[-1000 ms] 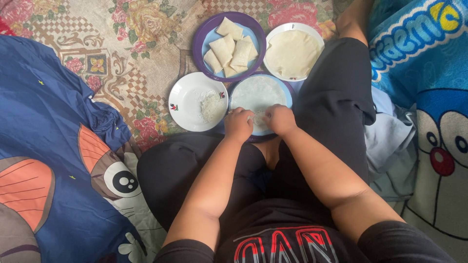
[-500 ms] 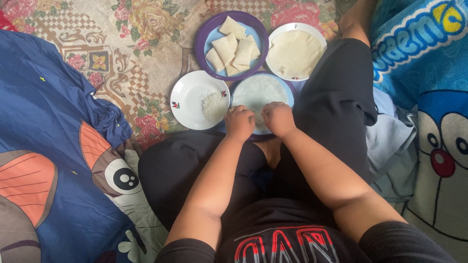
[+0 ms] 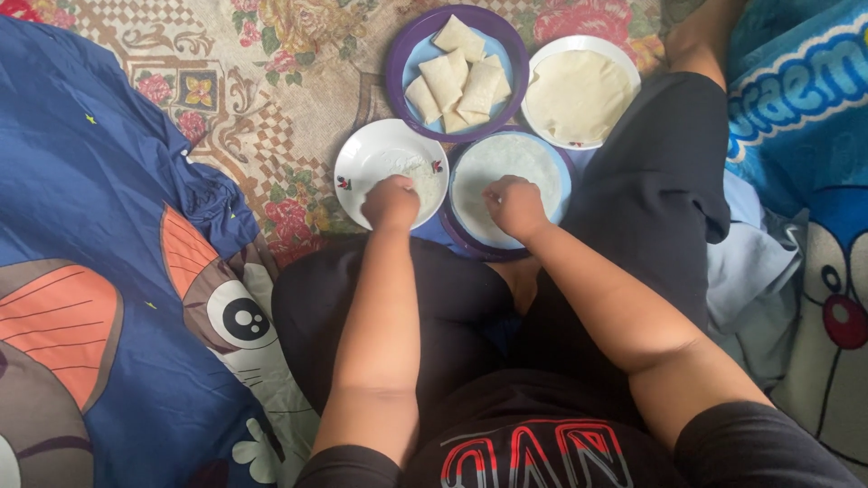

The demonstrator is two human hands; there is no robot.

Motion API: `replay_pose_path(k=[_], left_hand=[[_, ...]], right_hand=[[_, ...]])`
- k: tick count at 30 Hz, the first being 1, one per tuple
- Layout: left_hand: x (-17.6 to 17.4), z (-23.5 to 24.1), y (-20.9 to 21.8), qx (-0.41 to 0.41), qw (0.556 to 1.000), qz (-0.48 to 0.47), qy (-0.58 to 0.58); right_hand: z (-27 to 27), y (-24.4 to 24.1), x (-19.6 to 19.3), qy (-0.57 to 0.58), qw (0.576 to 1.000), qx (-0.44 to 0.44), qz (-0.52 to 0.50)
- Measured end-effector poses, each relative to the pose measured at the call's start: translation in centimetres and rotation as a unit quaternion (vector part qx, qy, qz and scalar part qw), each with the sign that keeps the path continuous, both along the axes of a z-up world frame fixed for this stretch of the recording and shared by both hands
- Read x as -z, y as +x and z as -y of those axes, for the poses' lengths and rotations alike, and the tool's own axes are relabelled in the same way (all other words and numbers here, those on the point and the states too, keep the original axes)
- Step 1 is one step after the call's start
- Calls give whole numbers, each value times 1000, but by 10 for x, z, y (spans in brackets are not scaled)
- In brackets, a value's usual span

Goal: The person sits on the floor and repeatedly scoops a white granular filling from a plate, places it onto a thin sheet, and folds the sheet into a small packet. The finished packets are placed onto a purple plate nearby.

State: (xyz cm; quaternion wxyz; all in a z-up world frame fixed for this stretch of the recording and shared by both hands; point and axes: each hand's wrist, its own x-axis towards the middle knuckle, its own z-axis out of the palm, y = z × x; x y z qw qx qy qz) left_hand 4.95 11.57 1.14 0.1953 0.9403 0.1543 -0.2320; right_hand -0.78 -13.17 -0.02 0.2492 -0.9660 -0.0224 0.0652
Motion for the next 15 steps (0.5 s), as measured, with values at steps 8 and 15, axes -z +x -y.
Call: replay_pose_path(k=[8, 15], left_hand=[[33, -1, 6, 1, 994, -101, -33], [13, -3, 6, -65, 993, -53, -85]], right_hand=[[-66, 32, -5, -13, 999, -44, 24], [-106, 45, 47, -190, 967, -143, 92]])
